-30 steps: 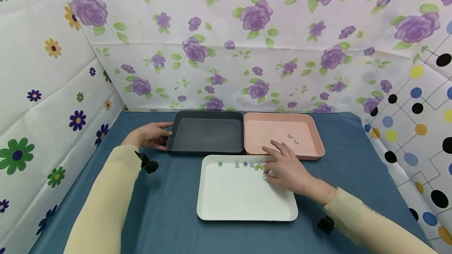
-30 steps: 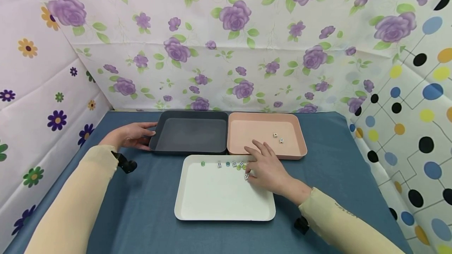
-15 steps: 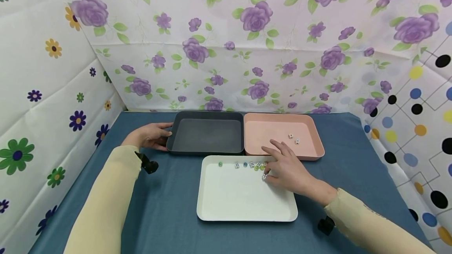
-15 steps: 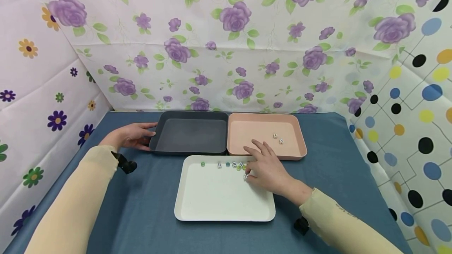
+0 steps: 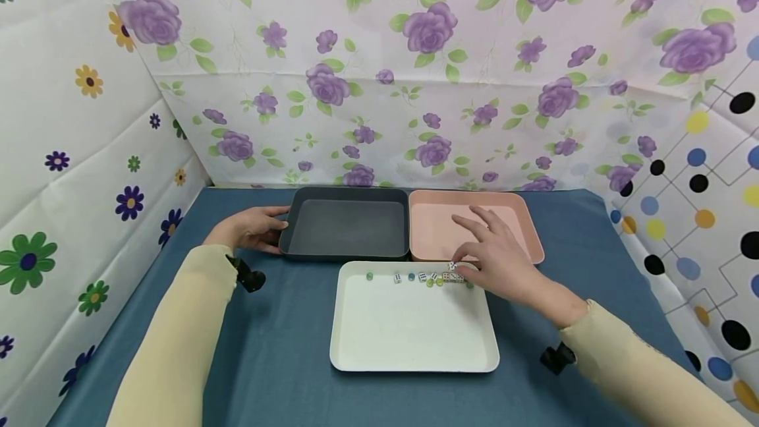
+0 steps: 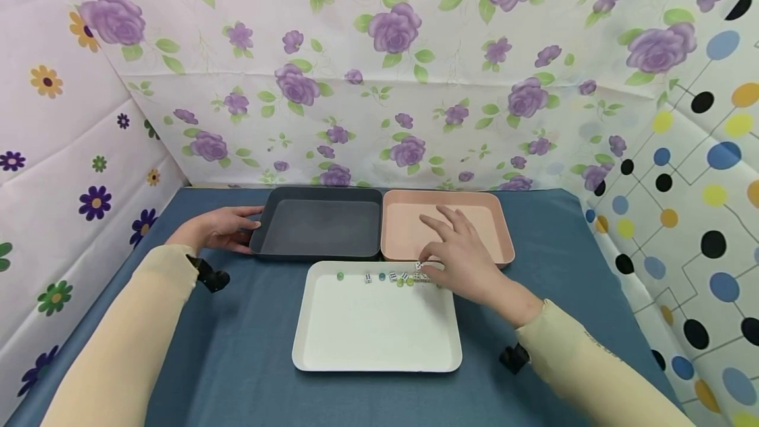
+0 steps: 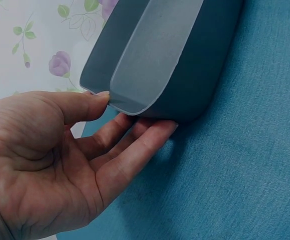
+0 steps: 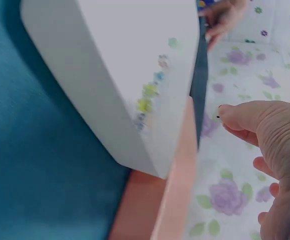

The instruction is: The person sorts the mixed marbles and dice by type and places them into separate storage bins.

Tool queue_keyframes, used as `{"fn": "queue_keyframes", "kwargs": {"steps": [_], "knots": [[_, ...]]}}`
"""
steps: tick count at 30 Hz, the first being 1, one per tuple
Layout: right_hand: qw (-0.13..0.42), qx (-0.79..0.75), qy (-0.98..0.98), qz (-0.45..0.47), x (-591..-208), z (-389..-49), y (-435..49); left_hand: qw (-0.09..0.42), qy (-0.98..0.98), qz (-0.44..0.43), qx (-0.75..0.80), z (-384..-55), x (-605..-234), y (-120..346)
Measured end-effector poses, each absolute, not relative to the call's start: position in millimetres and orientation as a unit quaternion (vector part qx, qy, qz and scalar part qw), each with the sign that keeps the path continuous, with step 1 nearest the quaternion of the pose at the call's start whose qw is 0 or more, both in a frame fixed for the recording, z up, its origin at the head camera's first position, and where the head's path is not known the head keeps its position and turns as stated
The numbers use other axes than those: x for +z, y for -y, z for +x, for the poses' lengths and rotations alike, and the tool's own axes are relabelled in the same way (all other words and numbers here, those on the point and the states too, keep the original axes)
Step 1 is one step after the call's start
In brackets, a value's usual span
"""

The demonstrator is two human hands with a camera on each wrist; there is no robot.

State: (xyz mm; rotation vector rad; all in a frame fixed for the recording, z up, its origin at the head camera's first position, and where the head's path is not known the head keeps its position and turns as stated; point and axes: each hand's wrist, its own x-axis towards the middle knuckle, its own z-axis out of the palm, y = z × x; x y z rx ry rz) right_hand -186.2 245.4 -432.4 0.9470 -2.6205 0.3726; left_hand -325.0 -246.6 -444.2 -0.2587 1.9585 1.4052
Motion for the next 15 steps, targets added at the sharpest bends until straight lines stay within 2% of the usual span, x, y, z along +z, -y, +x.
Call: {"fn": "queue_keyframes", "kwargs": {"steps": [9, 15], "knots": [[0.223, 0.135, 0.908, 0.329, -413, -202, -258, 0.352, -0.755, -0.097, 0.544, -325, -444, 247], [0.195, 0.152, 0.921, 0.3, -402, -208, -264, 0.351, -0.755, -0.099, 0.544, -325, -444, 247]]}}
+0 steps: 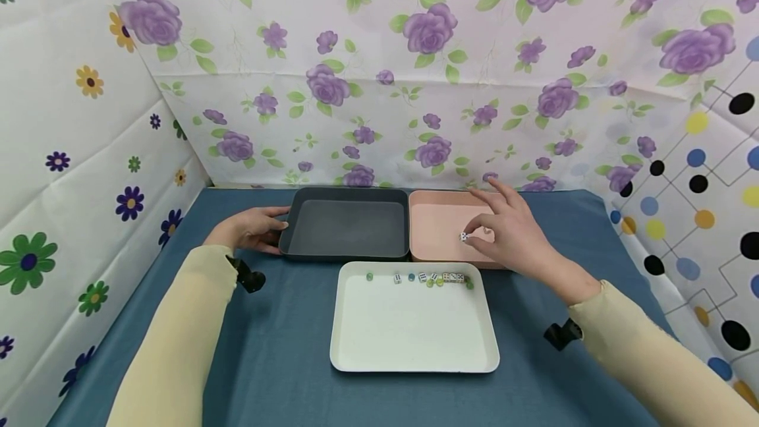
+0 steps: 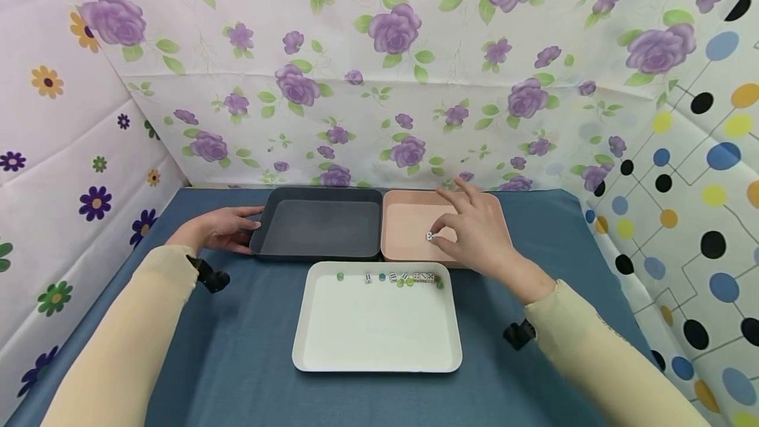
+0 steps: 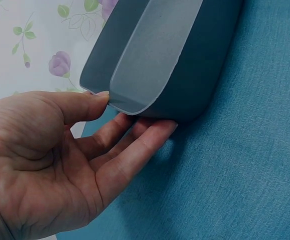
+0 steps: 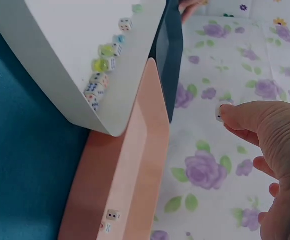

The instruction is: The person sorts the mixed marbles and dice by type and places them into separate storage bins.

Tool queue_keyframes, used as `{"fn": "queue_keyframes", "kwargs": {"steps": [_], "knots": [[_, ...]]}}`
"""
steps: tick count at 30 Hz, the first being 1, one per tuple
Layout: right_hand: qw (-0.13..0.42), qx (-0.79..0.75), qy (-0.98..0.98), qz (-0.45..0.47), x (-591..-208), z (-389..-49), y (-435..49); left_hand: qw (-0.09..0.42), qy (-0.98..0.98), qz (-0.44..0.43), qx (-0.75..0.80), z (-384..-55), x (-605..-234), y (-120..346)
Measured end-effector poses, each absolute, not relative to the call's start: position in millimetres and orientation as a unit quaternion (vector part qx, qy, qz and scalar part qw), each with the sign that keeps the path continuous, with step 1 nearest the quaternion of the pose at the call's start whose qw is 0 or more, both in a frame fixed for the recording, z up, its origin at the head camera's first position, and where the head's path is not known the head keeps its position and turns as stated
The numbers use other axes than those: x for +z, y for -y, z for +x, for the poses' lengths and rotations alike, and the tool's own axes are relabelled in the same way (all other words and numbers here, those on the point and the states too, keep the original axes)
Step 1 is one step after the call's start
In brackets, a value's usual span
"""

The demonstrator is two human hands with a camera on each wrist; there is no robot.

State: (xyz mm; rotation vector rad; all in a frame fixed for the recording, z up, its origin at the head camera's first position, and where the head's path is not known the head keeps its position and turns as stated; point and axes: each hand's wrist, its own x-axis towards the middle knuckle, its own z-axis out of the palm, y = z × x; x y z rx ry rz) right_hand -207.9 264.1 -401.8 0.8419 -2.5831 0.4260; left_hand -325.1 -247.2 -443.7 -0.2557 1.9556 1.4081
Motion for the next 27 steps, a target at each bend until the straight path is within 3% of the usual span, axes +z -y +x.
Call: {"fn": "queue_keyframes", "kwargs": {"steps": [14, 27], "knots": [[0.176, 0.145, 0.942, 0.245, -390, -228, -279, 0.348, -0.759, -0.098, 0.541, -325, -445, 248], [0.158, 0.14, 0.961, 0.179, -402, -251, -298, 0.346, -0.758, -0.1, 0.544, -326, -447, 249]]}}
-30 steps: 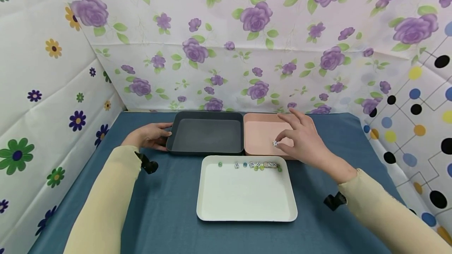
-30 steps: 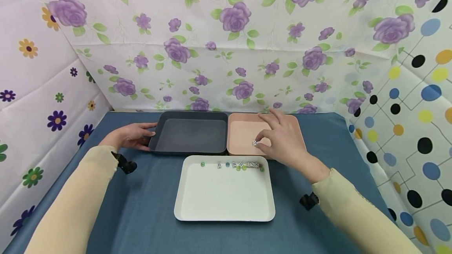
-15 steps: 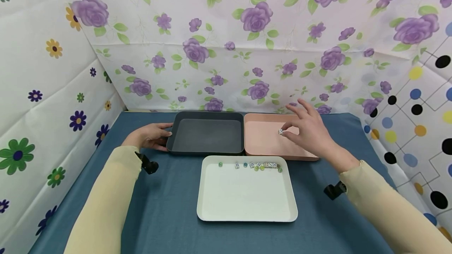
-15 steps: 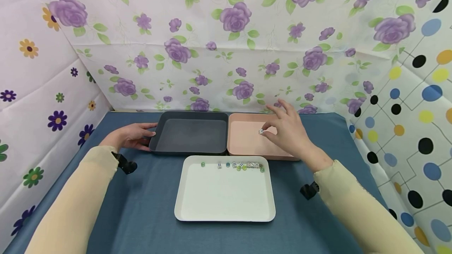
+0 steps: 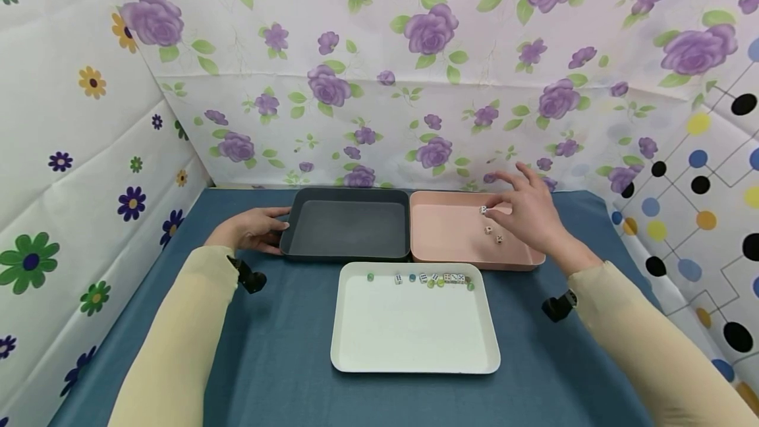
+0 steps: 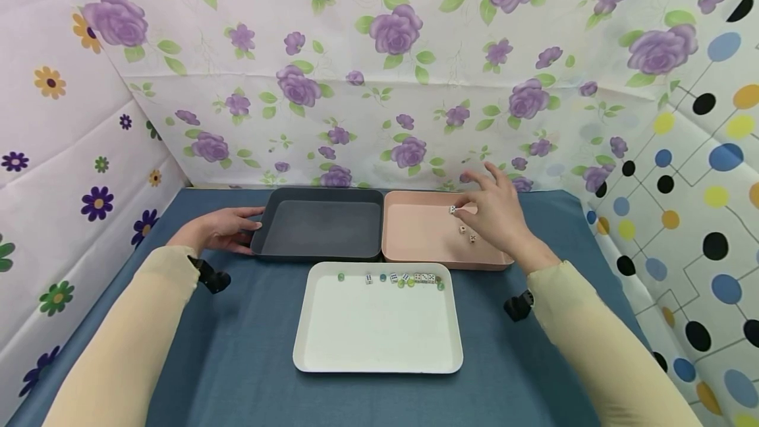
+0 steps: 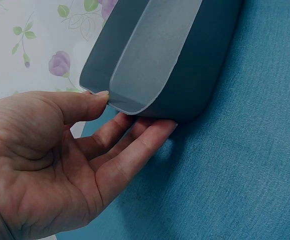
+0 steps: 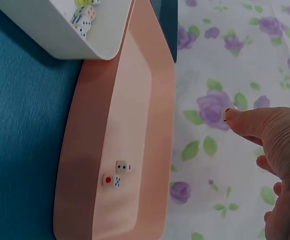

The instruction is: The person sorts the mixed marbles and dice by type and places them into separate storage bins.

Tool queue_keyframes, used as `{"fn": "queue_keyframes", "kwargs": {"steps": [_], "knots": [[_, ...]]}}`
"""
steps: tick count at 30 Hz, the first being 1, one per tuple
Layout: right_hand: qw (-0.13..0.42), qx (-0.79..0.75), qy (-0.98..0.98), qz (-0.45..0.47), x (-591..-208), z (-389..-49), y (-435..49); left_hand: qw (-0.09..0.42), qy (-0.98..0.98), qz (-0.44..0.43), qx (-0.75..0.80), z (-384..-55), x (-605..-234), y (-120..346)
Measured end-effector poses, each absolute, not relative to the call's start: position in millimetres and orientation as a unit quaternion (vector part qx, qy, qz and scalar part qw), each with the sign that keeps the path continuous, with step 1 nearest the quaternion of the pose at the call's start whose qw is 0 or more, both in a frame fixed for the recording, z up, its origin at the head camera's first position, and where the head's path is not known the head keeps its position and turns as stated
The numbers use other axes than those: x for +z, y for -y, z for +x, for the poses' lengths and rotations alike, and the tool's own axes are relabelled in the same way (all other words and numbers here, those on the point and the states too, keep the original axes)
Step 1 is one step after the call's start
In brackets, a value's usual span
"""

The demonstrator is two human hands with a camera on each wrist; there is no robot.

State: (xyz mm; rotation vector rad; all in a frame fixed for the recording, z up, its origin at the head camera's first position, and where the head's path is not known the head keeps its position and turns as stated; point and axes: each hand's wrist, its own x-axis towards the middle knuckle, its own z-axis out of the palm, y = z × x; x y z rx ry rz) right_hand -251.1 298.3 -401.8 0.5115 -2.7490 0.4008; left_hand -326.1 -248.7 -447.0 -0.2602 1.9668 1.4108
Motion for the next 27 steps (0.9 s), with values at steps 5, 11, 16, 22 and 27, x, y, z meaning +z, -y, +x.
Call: {"fn": "queue_keyframes", "kwargs": {"steps": [5, 11, 16, 22, 27], "knots": [[0.148, 0.145, 0.965, 0.158, -407, -257, -303, 0.347, -0.758, -0.099, 0.543, -326, -447, 249], [0.133, 0.155, 0.969, 0.137, -413, -263, -305, 0.347, -0.757, -0.098, 0.544, -325, -446, 249], [0.117, 0.156, 0.973, 0.122, -421, -267, -307, 0.348, -0.757, -0.099, 0.545, -325, -445, 248], [0.105, 0.145, 0.977, 0.116, -434, -270, -310, 0.347, -0.757, -0.099, 0.545, -325, -445, 248], [0.08, 0.143, 0.98, 0.112, -446, -271, -311, 0.348, -0.756, -0.101, 0.545, -325, -445, 248]]}}
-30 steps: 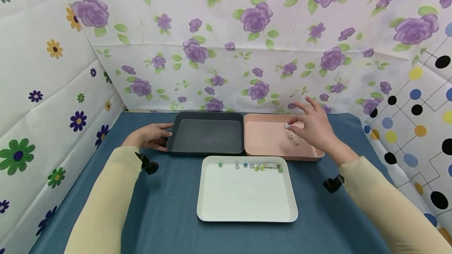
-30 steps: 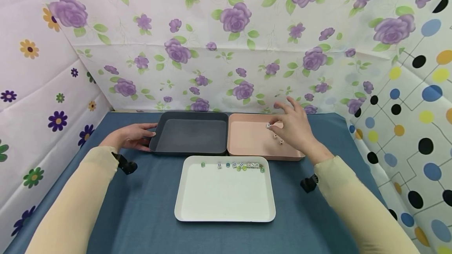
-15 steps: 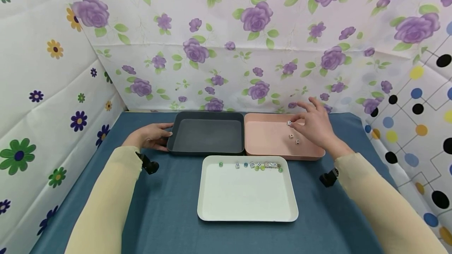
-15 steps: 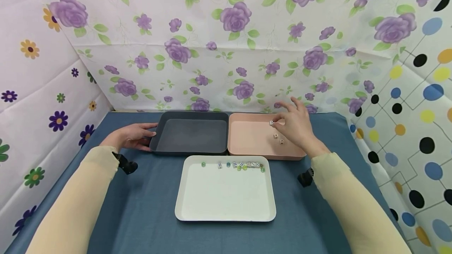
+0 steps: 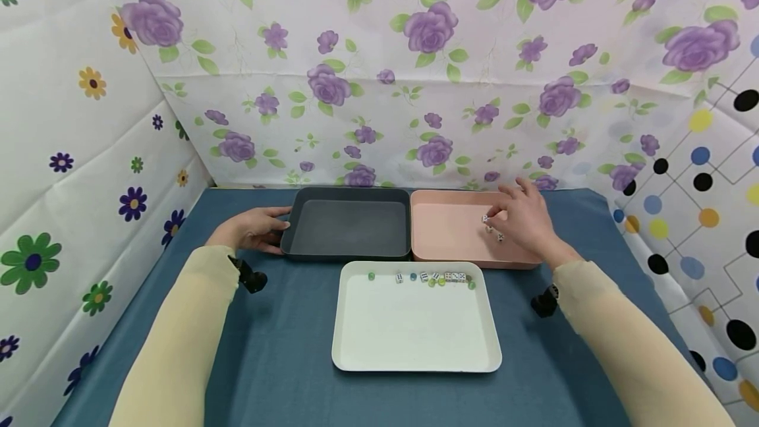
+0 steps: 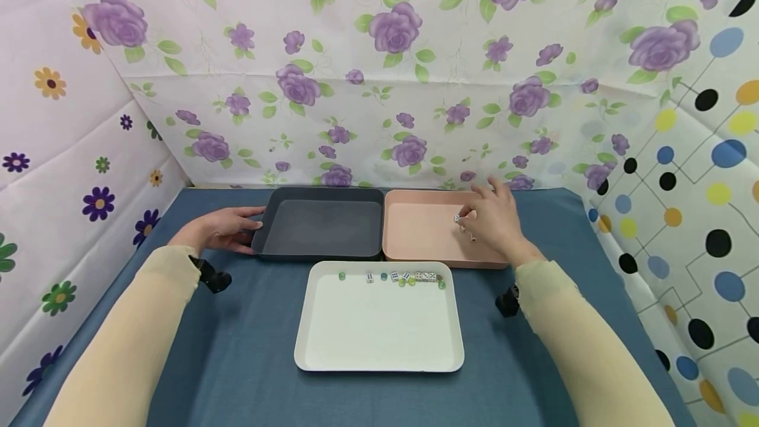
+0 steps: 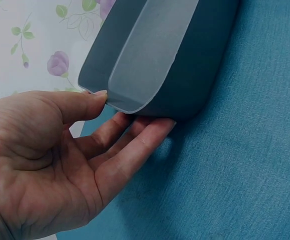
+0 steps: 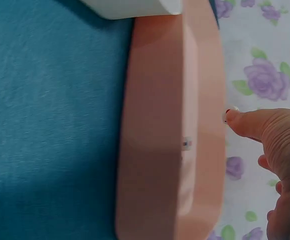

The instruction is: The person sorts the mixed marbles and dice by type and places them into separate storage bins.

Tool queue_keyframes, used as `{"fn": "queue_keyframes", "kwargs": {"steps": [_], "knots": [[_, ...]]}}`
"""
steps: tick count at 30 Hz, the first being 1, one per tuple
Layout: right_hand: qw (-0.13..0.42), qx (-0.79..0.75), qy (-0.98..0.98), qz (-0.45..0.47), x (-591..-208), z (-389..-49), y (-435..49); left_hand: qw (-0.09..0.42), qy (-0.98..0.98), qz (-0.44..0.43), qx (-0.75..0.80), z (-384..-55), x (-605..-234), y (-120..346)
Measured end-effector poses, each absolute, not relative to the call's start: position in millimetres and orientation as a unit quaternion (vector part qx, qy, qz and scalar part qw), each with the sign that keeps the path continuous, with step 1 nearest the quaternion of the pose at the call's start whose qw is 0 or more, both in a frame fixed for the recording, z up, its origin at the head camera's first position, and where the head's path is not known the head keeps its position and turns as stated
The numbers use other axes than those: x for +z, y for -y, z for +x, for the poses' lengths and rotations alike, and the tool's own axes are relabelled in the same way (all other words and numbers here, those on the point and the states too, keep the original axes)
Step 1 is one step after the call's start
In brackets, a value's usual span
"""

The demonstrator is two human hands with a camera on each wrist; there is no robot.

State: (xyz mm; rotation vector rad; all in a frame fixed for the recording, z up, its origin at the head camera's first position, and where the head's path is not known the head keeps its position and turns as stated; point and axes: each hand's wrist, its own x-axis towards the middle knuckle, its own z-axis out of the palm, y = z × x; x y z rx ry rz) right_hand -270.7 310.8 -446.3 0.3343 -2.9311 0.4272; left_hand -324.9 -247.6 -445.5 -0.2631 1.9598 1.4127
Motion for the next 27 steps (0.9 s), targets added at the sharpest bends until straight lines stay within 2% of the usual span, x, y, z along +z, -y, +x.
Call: {"fn": "queue_keyframes", "kwargs": {"steps": [16, 27], "knots": [[0.034, 0.133, 0.986, 0.097, -475, -269, -310, 0.347, -0.758, -0.101, 0.543, -325, -445, 247], [0.039, 0.115, 0.987, 0.106, -479, -269, -307, 0.345, -0.76, -0.106, 0.54, -324, -445, 246]]}}
